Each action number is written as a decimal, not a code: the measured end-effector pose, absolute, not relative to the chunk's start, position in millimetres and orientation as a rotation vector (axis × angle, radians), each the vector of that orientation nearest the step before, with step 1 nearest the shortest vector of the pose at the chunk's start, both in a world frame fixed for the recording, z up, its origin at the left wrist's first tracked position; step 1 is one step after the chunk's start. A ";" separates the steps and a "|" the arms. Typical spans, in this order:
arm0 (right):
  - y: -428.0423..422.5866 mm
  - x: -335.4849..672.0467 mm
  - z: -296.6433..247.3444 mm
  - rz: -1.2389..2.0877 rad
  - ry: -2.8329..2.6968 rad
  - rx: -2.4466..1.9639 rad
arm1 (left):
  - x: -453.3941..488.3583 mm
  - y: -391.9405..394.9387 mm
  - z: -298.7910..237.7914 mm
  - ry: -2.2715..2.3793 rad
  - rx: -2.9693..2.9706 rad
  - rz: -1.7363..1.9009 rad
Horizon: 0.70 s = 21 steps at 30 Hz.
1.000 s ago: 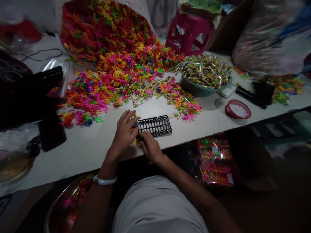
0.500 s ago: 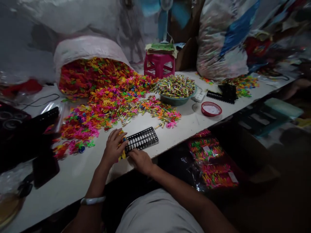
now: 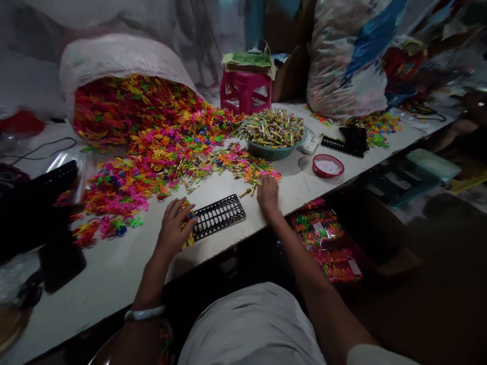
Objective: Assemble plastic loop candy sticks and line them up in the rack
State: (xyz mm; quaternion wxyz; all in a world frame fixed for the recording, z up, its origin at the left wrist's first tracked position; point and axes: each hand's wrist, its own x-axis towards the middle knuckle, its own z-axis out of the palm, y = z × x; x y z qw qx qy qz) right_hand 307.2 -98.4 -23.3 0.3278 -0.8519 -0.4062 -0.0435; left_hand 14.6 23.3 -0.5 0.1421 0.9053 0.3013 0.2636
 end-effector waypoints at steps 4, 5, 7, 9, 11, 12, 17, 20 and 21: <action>-100.6 348.9 -20.5 -0.010 -1.228 -2.534 | 14.8 21.6 0.2 0.862 2.592 0.772; -103.2 351.4 -20.8 -0.009 -1.277 -2.548 | 14.6 21.4 0.1 0.859 2.588 0.781; -109.3 352.9 -20.1 -0.049 -1.352 -2.563 | 14.3 21.2 0.0 0.856 2.584 0.799; -115.4 353.5 -18.0 -0.094 -1.407 -2.574 | 14.5 20.8 -0.2 0.856 2.580 0.809; -121.7 354.9 -16.8 -0.098 -1.459 -2.561 | 15.3 20.6 -1.0 0.861 2.570 0.807; -125.3 355.6 -17.1 -0.078 -1.479 -2.538 | 15.9 20.7 -1.7 0.862 2.564 0.802; -136.5 343.4 -13.6 -0.009 -1.276 -2.267 | 15.9 18.7 2.2 0.927 2.488 0.798; -111.7 302.5 24.5 -0.059 -1.000 -1.845 | 13.6 1.7 24.2 1.015 2.326 0.957; -96.3 282.3 45.1 -0.057 -0.983 -1.684 | 14.5 -8.7 34.1 1.008 2.197 1.088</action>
